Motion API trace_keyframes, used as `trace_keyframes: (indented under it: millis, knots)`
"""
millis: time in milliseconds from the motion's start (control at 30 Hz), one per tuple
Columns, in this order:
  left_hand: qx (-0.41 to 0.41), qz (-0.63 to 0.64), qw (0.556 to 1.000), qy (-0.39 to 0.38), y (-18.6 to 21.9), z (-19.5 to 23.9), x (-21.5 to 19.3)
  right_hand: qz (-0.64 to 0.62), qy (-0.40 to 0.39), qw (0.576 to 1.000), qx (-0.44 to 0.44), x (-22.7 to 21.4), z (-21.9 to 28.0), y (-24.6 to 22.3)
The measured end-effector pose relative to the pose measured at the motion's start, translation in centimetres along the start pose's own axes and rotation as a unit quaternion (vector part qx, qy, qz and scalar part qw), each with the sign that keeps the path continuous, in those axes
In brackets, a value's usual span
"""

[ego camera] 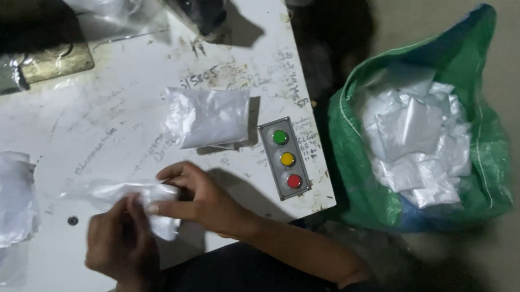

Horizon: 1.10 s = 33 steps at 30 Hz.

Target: Folding individual plastic bags and placing them into a larger collection bag at a workbench.

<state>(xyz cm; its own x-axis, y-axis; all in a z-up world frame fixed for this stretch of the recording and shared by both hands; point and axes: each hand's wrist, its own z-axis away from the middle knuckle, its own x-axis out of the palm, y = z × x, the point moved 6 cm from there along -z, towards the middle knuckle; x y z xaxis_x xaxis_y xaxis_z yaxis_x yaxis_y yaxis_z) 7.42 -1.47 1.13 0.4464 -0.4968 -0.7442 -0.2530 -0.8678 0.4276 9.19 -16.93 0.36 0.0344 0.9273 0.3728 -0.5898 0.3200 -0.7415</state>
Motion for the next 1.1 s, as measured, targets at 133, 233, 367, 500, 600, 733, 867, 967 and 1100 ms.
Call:
trace_keyframes:
  millis: [133, 233, 367, 500, 600, 733, 867, 967, 1100]
  knots:
    - [-0.148, 0.089, 0.962, -0.214, 0.2, -1.4, -0.5, 0.275, -0.089, 0.931, -0.223, 0.3, 1.7, 1.6]
    - [-0.083, 0.090, 0.882, -0.456, 0.4, 3.3, 2.8, 0.321, -0.096, 0.920, -0.205, -0.1, 2.2, 1.7]
    - [-0.036, -0.002, 0.954, -0.299, 4.5, 0.4, 0.5, 0.348, -0.120, 0.916, -0.158, -2.3, 0.3, 2.9]
    - [0.163, 0.040, 0.982, -0.091, 4.6, -1.5, 0.9, 0.176, 0.017, 0.965, -0.194, -5.5, 1.4, -1.0]
    - [0.090, -0.015, 0.992, -0.091, 2.8, 0.8, 1.8, 0.068, 0.051, 0.976, -0.199, -7.4, 0.2, 0.4]
    - [0.123, 0.011, 0.987, -0.102, 2.1, 1.8, 2.0, 0.251, 0.074, 0.924, -0.278, -6.1, 0.8, 0.3]
    - [0.168, -0.056, 0.969, -0.173, 1.5, 2.0, 3.8, 0.363, 0.120, 0.888, -0.255, -4.3, -0.1, 0.3]
    - [0.128, -0.078, 0.960, -0.235, 1.3, 0.9, 4.0, 0.443, 0.118, 0.858, -0.233, -3.0, -0.9, -0.2]
    - [0.114, -0.119, 0.963, -0.213, 0.6, -1.4, 3.3, 0.480, 0.075, 0.842, -0.235, -1.3, -3.3, -1.3]
